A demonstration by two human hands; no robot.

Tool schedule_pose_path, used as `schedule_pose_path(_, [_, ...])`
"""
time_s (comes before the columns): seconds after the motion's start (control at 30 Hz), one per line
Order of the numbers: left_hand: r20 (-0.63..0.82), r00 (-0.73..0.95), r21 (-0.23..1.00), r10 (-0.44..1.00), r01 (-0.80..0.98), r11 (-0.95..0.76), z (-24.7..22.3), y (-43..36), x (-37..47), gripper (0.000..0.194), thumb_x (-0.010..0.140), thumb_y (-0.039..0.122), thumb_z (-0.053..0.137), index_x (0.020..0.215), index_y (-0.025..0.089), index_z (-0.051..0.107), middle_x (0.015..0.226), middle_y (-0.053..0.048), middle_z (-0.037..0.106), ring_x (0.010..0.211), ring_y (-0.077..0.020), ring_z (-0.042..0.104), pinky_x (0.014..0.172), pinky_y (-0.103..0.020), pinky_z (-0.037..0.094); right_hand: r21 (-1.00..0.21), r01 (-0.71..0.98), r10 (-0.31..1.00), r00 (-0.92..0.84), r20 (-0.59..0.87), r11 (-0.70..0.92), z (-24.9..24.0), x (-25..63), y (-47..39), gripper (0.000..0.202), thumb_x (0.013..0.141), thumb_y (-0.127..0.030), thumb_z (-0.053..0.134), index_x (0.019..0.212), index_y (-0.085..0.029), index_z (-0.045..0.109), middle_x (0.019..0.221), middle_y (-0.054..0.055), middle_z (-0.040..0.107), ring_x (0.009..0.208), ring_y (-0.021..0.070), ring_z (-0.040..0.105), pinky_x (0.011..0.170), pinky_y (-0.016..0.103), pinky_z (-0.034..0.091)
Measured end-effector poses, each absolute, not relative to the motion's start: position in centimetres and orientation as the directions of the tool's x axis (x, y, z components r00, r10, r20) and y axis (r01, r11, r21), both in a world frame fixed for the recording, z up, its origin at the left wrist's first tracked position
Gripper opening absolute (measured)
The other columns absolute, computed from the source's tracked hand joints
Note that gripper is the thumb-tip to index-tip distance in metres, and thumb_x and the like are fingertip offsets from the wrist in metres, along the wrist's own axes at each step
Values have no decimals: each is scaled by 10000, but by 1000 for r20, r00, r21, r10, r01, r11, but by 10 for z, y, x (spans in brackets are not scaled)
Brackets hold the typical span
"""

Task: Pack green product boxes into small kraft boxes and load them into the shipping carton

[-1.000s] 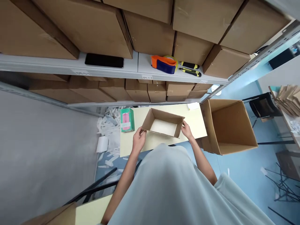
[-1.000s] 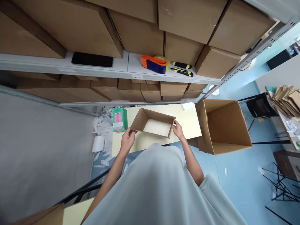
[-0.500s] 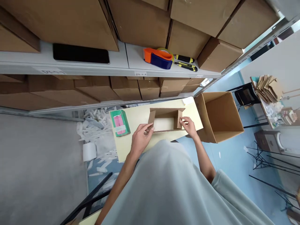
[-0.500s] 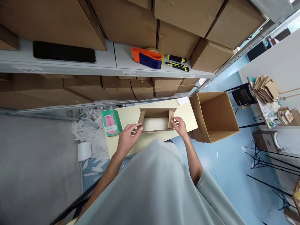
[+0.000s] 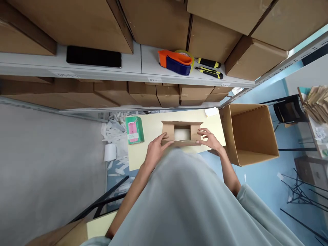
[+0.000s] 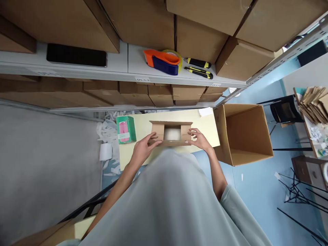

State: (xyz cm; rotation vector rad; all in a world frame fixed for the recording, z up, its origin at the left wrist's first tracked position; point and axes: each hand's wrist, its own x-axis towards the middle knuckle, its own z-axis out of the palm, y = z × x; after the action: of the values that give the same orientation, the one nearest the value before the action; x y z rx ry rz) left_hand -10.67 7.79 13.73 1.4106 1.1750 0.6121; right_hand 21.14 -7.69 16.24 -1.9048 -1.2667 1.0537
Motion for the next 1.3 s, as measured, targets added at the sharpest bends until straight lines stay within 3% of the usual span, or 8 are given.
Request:
schedule_pose_path(0.1, [-241, 238, 928, 941, 342, 151, 136, 78, -97, 785, 728, 524, 1020, 1415, 247, 760, 1126, -97, 811, 842, -263, 704, 990, -407, 612, -802, 462, 914, 326, -243, -378, 150, 220, -66, 718, 927, -593, 854, 1543, -277, 664, 1448, 126, 677, 994, 239, 737, 909, 470, 701])
schedule_pose_path(0.2, [-95, 212, 901, 973, 434, -6, 141, 80, -87, 970, 747, 507, 1008, 1580, 176, 640, 1540, -241, 643, 1338, -392, 687, 1224, -522, 519, -786, 489, 914, 335, -230, -377, 140, 221, -54, 1005, 921, -558, 861, 1773, -313, 387, 1487, 136, 609, 970, 238, 735, 914, 487, 713])
schedule_pose_path(0.33, [-3, 350, 809, 937, 552, -204, 144, 89, -80, 1108, 763, 534, 1015, 1696, 186, 528, 1809, -286, 327, 1671, -511, 389, 1358, -641, 357, -773, 558, 951, 226, -211, -304, 137, 221, -47, 802, 1021, -464, 778, 1746, -350, 455, 1521, 139, 568, 1050, 258, 764, 941, 477, 716])
schedule_pose_path(0.43, [-95, 456, 707, 885, 656, -262, 140, 94, -83, 829, 919, 526, 885, 1644, 235, 608, 1836, -229, 323, 1636, -480, 462, 1336, -625, 418, -709, 654, 965, 166, -205, -263, 134, 223, -49, 511, 1079, -462, 737, 1569, -332, 670, 1605, 152, 533, 1129, 286, 781, 892, 464, 731])
schedule_pose_path(0.6, [-162, 404, 622, 900, 750, -224, 133, 83, -87, 483, 1110, 468, 597, 1517, 254, 745, 1621, -150, 615, 1473, -356, 648, 1260, -499, 537, -752, 600, 962, 171, -211, -272, 124, 225, -56, 386, 1126, -462, 685, 1471, -310, 768, 1739, 116, 534, 1071, 224, 833, 1009, 438, 741])
schedule_pose_path(0.77, [-141, 349, 658, 926, 732, -176, 130, 67, -89, 401, 1112, 493, 595, 1327, 278, 858, 1250, -105, 760, 1200, -291, 758, 1097, -410, 620, -793, 520, 945, 250, -213, -316, 119, 228, -56, 366, 1127, -465, 671, 1429, -329, 825, 1706, 36, 627, 1242, 289, 840, 1054, 441, 738])
schedule_pose_path(0.97, [-139, 283, 684, 949, 721, -115, 125, 60, -86, 362, 1095, 477, 638, 1302, 290, 870, 1223, -87, 721, 1019, -240, 766, 972, -366, 625, -739, 569, 921, 341, -188, -361, 122, 225, -52, 298, 1118, -370, 701, 1359, -321, 869, 1640, 23, 672, 1307, 326, 818, 1145, 452, 685])
schedule_pose_path(1.3, [-140, 346, 733, 928, 666, -138, 123, 87, -83, 306, 1043, 396, 696, 1272, 294, 871, 1159, -68, 663, 923, -215, 731, 873, -340, 597, -759, 555, 906, 410, -106, -340, 118, 223, -46, 346, 1110, -460, 672, 1331, -294, 880, 1558, 65, 741, 1460, 344, 722, 1239, 494, 609])
